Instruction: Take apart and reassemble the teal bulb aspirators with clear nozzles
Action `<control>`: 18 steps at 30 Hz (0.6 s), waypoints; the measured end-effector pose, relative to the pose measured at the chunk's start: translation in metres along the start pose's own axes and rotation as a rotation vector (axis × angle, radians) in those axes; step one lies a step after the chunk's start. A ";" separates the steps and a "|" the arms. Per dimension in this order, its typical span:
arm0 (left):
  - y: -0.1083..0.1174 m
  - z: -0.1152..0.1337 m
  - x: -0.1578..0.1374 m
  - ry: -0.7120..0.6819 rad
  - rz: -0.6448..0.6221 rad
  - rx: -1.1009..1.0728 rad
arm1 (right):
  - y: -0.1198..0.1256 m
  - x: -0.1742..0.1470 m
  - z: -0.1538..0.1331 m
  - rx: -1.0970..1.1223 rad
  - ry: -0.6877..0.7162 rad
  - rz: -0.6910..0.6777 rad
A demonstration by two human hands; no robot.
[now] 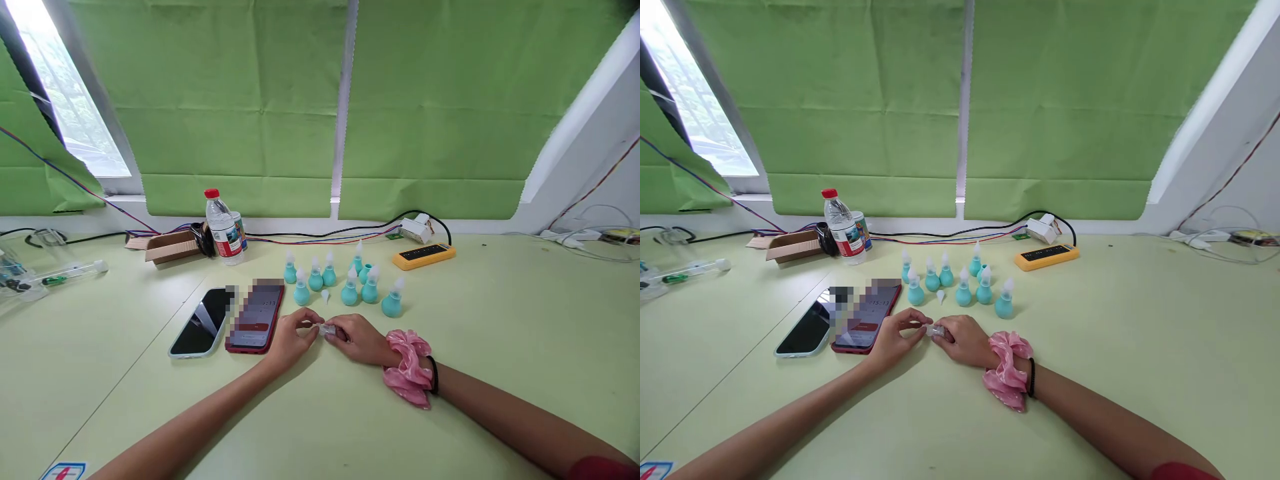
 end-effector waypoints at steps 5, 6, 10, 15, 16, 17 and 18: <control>-0.002 -0.006 0.000 0.119 -0.015 -0.123 | -0.001 0.000 0.000 -0.016 -0.011 -0.013; -0.002 -0.009 0.000 0.150 -0.020 -0.158 | 0.000 0.000 0.000 -0.010 -0.019 -0.017; -0.004 -0.013 -0.001 0.218 -0.037 -0.259 | 0.000 0.001 0.002 -0.008 -0.075 -0.032; -0.003 -0.015 0.000 0.282 -0.008 -0.337 | 0.000 0.000 0.001 -0.047 -0.113 -0.044; -0.002 -0.014 0.000 0.300 -0.002 -0.354 | 0.000 0.000 0.001 -0.050 -0.117 -0.044; -0.002 -0.014 0.001 0.315 0.004 -0.370 | 0.001 0.001 0.001 -0.050 -0.119 -0.043; -0.002 -0.013 0.001 0.325 0.010 -0.380 | 0.001 0.001 0.001 -0.048 -0.119 -0.044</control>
Point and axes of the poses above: each hand's wrist, its own x-axis towards the middle knuckle, its own y-axis out of the back of the hand, z = x × y, the point moved 4 cm from there along x, towards the middle knuckle, and after that the axes turned 8 degrees about -y, right-handed, at the moved point
